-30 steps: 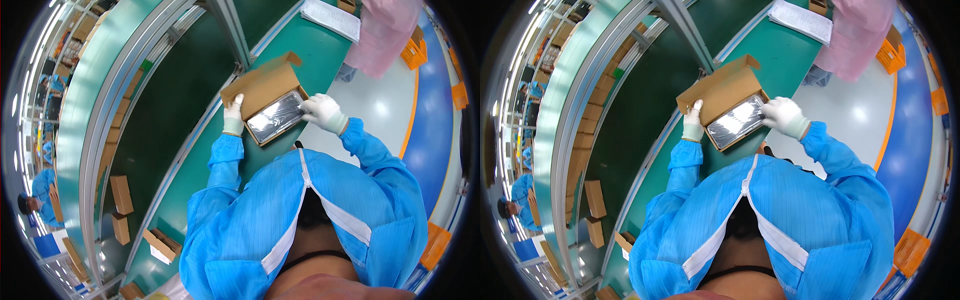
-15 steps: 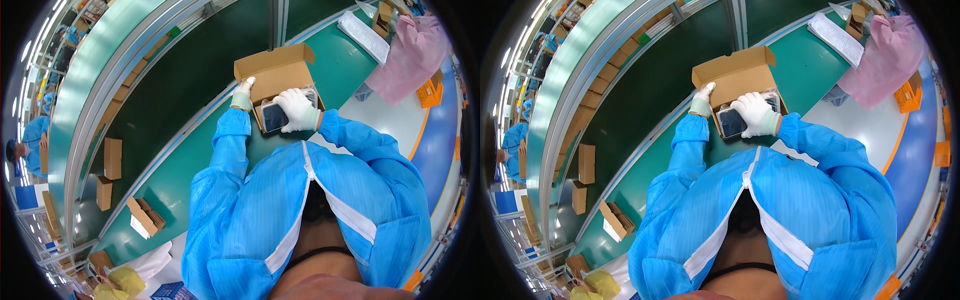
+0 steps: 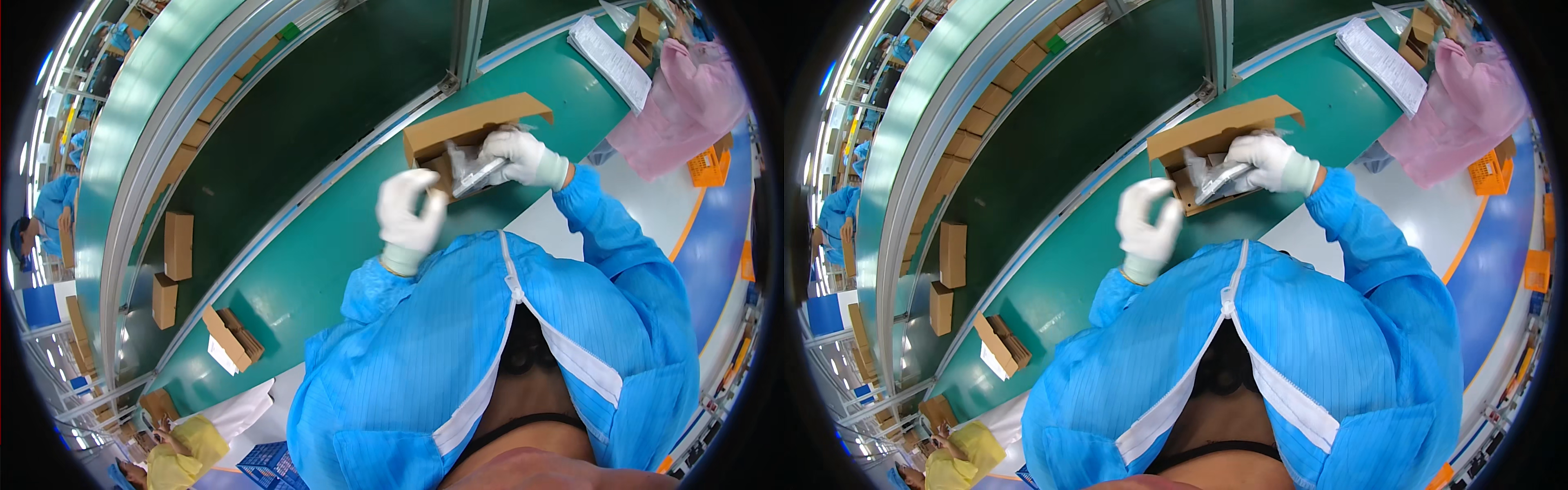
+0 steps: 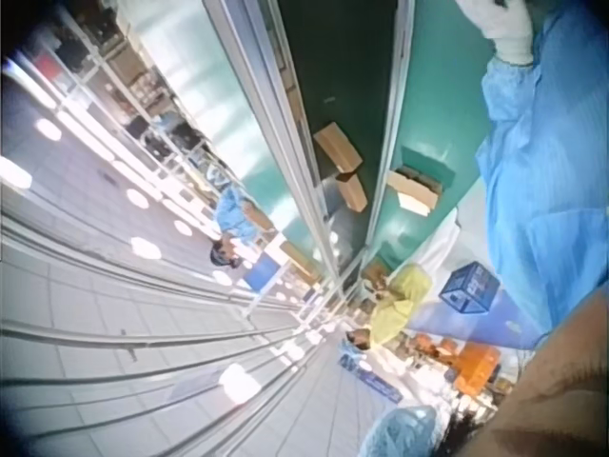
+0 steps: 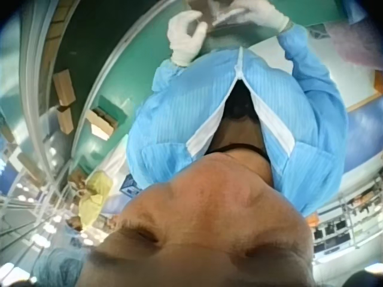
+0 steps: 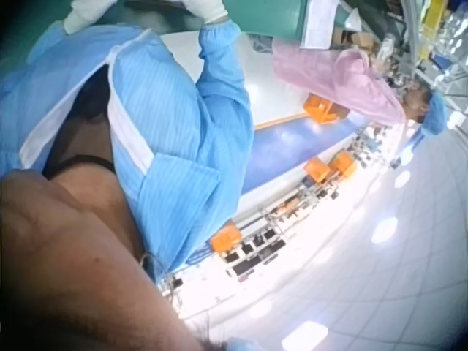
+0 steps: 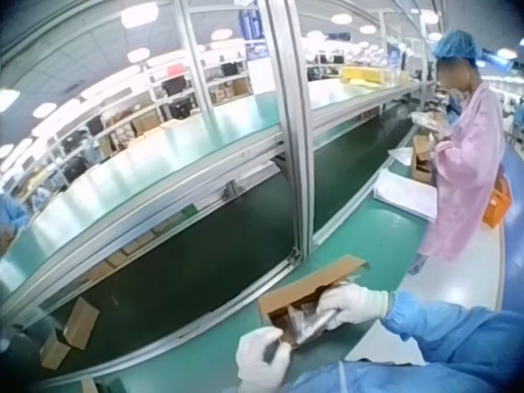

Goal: Packaging electronic components into small cardboard boxes on an assembly line.

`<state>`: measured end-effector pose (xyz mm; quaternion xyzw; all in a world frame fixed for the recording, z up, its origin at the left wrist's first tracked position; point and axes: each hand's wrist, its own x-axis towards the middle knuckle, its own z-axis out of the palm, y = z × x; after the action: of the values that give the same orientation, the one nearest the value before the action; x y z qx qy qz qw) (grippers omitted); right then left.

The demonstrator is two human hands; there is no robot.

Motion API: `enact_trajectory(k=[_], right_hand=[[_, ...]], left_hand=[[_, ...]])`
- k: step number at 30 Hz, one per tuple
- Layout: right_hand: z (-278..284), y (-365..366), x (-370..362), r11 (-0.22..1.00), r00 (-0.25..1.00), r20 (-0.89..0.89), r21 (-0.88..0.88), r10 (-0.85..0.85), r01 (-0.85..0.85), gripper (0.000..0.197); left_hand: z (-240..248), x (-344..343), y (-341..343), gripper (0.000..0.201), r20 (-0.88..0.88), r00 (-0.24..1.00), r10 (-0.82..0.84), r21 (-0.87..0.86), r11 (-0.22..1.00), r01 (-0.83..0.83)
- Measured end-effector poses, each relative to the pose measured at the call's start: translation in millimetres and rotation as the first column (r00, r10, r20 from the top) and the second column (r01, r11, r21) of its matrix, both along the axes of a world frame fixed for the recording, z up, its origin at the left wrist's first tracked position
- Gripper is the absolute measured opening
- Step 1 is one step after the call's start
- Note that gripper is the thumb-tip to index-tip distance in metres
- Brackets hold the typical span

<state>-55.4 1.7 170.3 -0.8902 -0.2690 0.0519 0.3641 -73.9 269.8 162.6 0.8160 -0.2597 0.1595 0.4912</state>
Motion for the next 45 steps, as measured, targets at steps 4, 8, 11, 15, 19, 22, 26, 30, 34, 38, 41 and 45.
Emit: enact_trajectory(k=[4,8,11,15,19,22,26,30,34,38,41,45], right_hand=[[33.3,13.6,9.4,0.999,0.899,-0.436,0.02,-0.03,0.043,0.038],[19.9,17.3,1.0,0.97,0.975,0.028,-0.097,-0.222,0.224,0.083],[0.0,32.1,-18.9,0.91,0.866,0.468,-0.258,-0.175,0.323,0.104],[-13.9,23.1,-1.3,0.931,0.892,0.267,0.073,-0.364,0.358,0.086],[-1.0,16.5,-1.1,0.943,0.919,0.229,0.177,-0.32,0.284,0.08],[5.0,18.6,-1.1,0.955,0.939,0.187,0.128,-0.287,0.267,0.078],[-1.6,13.9,-2.8,0.941,0.912,0.251,0.189,-0.324,0.282,0.077],[-12.4,19.8,-0.6,0.956,0.926,0.246,0.143,-0.287,0.258,0.078],[-10.8,24.1,-6.2,0.938,0.913,0.222,0.13,-0.343,0.321,0.081],[-17.1,27.5,-9.7,0.923,0.882,0.28,0.178,-0.379,0.34,0.083],[-17.1,32.1,-10.5,0.922,0.899,0.237,0.218,-0.369,0.32,0.086],[-12.0,30.1,-9.9,0.928,0.916,0.194,0.205,-0.351,0.312,0.091]], left_hand=[[-8.2,-1.4,-43.4,0.051,-0.341,0.923,-0.179,-0.071,0.984,0.165],[-28.2,23.9,-62.0,0.039,-0.645,0.689,-0.331,-0.457,0.889,0.0],[-23.6,38.3,-68.9,0.047,-0.707,0.439,-0.555,-0.639,0.766,-0.061],[-21.6,47.1,-70.8,0.04,-0.676,0.163,-0.718,-0.733,0.633,-0.249],[-10.5,57.1,-57.5,0.016,-0.527,0.143,-0.838,-0.842,0.537,0.046],[-2.5,61.9,-38.0,0.007,-0.578,0.312,-0.754,-0.795,0.607,-0.004],[22.6,64.2,-23.2,0.023,-0.679,0.211,-0.704,-0.725,0.594,-0.349],[26.1,51.5,-44.6,0.037,-0.756,0.148,-0.637,-0.651,0.755,-0.077],[0.3,54.3,-43.3,0.034,-0.786,0.238,-0.571,-0.614,0.764,-0.198],[-37.4,50.1,-51.6,0.03,-0.72,0.368,-0.588,-0.69,0.66,-0.296],[-71.6,37.1,-87.0,0.026,-0.576,0.519,-0.631,-0.815,0.491,-0.308],[-76.7,43.3,-97.7,0.029,-0.636,0.42,-0.647,-0.765,0.597,-0.24]])
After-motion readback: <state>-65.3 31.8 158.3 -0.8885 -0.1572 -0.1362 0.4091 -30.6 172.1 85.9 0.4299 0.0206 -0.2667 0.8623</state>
